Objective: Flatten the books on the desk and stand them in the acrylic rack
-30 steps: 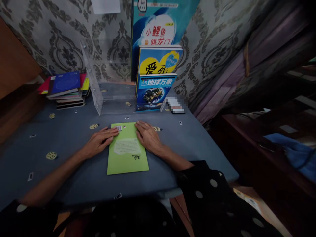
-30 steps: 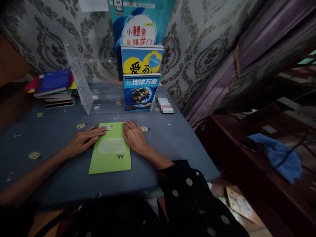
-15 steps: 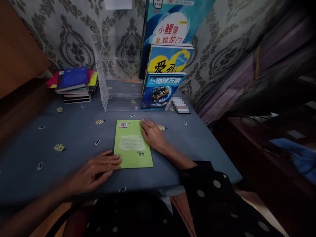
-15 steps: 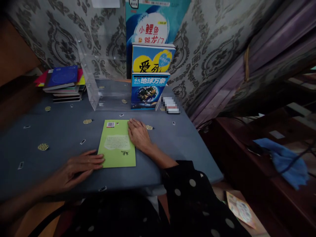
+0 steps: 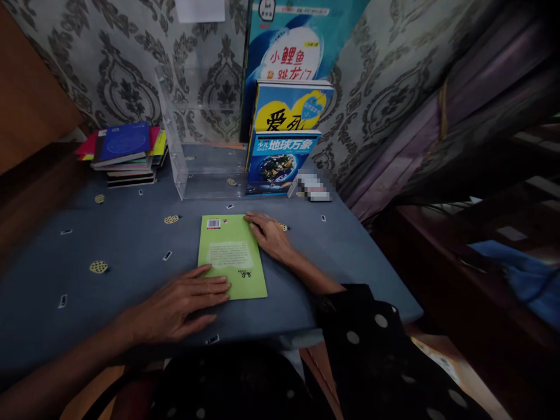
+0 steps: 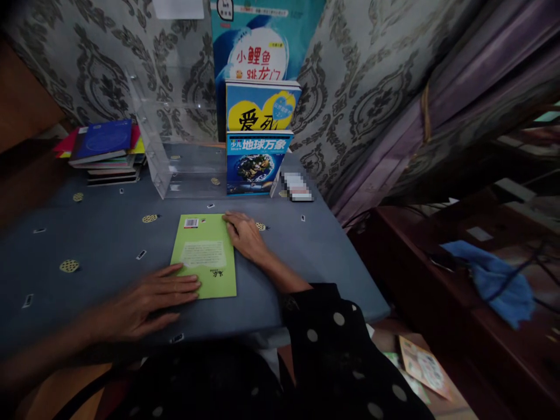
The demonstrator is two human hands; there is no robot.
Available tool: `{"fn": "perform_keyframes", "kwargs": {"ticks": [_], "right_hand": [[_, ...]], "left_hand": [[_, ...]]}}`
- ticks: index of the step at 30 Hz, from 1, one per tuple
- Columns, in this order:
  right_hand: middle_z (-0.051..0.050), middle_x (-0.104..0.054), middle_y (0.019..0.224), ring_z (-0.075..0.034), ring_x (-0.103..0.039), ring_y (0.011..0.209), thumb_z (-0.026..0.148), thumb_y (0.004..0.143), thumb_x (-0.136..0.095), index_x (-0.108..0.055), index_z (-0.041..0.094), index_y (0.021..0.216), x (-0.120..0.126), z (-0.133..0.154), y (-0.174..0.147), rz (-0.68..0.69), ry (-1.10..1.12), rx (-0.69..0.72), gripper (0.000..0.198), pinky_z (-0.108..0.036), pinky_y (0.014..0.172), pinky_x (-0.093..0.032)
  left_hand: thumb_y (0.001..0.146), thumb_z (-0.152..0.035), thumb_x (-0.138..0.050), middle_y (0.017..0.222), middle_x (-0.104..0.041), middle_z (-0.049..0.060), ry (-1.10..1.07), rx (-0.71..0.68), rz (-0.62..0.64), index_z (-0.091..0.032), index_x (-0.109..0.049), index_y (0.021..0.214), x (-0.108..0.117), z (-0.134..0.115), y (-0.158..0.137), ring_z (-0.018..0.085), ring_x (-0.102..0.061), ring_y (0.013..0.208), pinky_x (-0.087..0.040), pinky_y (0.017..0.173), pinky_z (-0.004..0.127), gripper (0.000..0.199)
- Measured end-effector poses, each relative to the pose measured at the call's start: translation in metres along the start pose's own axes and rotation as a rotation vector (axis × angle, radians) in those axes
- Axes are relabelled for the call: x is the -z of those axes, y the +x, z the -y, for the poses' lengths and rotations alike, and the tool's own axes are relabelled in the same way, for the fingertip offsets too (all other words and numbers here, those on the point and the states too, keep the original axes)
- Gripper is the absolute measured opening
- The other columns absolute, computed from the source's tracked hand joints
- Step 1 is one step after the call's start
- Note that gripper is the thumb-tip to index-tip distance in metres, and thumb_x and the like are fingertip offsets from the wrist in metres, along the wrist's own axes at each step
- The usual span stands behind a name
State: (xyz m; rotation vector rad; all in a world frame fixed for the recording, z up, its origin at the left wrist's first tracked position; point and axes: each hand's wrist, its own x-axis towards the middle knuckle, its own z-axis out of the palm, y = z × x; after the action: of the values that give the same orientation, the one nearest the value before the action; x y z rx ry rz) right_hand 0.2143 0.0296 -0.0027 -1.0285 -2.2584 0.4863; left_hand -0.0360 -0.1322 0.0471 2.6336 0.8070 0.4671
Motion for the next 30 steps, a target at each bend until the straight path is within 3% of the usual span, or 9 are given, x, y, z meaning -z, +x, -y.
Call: {"fn": "perform_keyframes", "kwargs": {"ticks": [4, 8, 13, 15, 19, 22, 26, 30], "right_hand": [[-0.007, -0.070, 0.128, -0.022, -0.062, 0.122, 0.018, 0.096, -0.044, -0.067, 0.022, 0.123, 0.004, -0.004, 0.003, 0.006, 0.048, -0.032, 0.036, -0.042, 0.107, -0.048], [-0.012, -0.068, 0.130, -0.024, -0.059, 0.125, 0.020, 0.096, -0.046, -0.065, 0.016, 0.126, 0.005, 0.002, -0.001, 0.014, 0.008, -0.027, 0.035, -0.044, 0.108, -0.046], [-0.014, -0.061, 0.139, -0.026, -0.050, 0.136, 0.023, 0.096, -0.051, -0.062, 0.016, 0.130, 0.003, 0.027, -0.018, 0.067, -0.098, 0.083, 0.036, -0.048, 0.114, -0.038], [-0.014, -0.061, 0.140, -0.026, -0.048, 0.138, 0.022, 0.097, -0.049, -0.061, 0.016, 0.131, 0.002, 0.038, -0.020, 0.115, -0.108, 0.133, 0.037, -0.048, 0.115, -0.037], [-0.018, -0.059, 0.140, -0.028, -0.046, 0.139, 0.021, 0.098, -0.048, -0.060, 0.010, 0.132, -0.002, 0.053, -0.012, 0.191, -0.160, 0.167, 0.037, -0.049, 0.116, -0.035], [-0.018, -0.057, 0.142, -0.028, -0.045, 0.140, 0.022, 0.099, -0.049, -0.059, 0.011, 0.132, -0.004, 0.059, -0.004, 0.229, -0.203, 0.175, 0.036, -0.050, 0.116, -0.035], [-0.019, -0.056, 0.143, -0.030, -0.045, 0.140, 0.023, 0.098, -0.051, -0.059, 0.009, 0.131, -0.006, 0.062, 0.001, 0.256, -0.250, 0.162, 0.036, -0.052, 0.115, -0.036], [-0.019, -0.056, 0.144, -0.029, -0.045, 0.140, 0.025, 0.099, -0.050, -0.056, 0.010, 0.134, -0.012, 0.063, 0.006, 0.261, -0.257, 0.158, 0.038, -0.052, 0.116, -0.036]], "left_hand": [[0.099, -0.028, -0.053, 0.144, -0.057, 0.006, 0.013, -0.029, 0.078, -0.024, -0.048, 0.145, -0.001, -0.001, 0.019, 0.019, -0.050, 0.137, -0.027, 0.123, 0.051, 0.046], [0.100, -0.030, -0.051, 0.145, -0.056, 0.005, 0.000, -0.034, 0.134, -0.026, -0.049, 0.144, -0.002, -0.003, 0.030, 0.020, -0.048, 0.139, -0.025, 0.124, 0.051, 0.044], [0.101, -0.031, -0.048, 0.150, -0.050, 0.006, 0.027, -0.022, 0.071, -0.024, -0.040, 0.150, -0.009, 0.001, 0.020, 0.020, -0.044, 0.142, -0.028, 0.123, 0.049, 0.050], [0.103, -0.031, -0.044, 0.151, -0.050, 0.008, 0.082, 0.055, -0.033, -0.022, -0.040, 0.151, -0.011, 0.009, 0.015, 0.020, -0.044, 0.142, -0.031, 0.122, 0.047, 0.049], [0.104, -0.038, -0.036, 0.147, -0.054, 0.013, 0.199, 0.361, -0.254, -0.016, -0.049, 0.143, -0.009, 0.038, 0.017, 0.025, -0.051, 0.136, -0.041, 0.115, 0.046, 0.047], [0.102, -0.043, -0.033, 0.146, -0.054, 0.015, 0.260, 0.513, -0.297, -0.012, -0.052, 0.140, -0.005, 0.064, 0.023, 0.029, -0.051, 0.135, -0.043, 0.113, 0.049, 0.052], [0.101, -0.044, -0.031, 0.145, -0.055, 0.016, 0.305, 0.546, -0.288, -0.012, -0.053, 0.137, -0.004, 0.086, 0.028, 0.029, -0.050, 0.136, -0.040, 0.115, 0.050, 0.053], [0.101, -0.042, -0.030, 0.145, -0.055, 0.018, 0.353, 0.543, -0.286, -0.007, -0.054, 0.135, -0.008, 0.090, 0.032, 0.029, -0.051, 0.136, -0.041, 0.115, 0.049, 0.054]]}}
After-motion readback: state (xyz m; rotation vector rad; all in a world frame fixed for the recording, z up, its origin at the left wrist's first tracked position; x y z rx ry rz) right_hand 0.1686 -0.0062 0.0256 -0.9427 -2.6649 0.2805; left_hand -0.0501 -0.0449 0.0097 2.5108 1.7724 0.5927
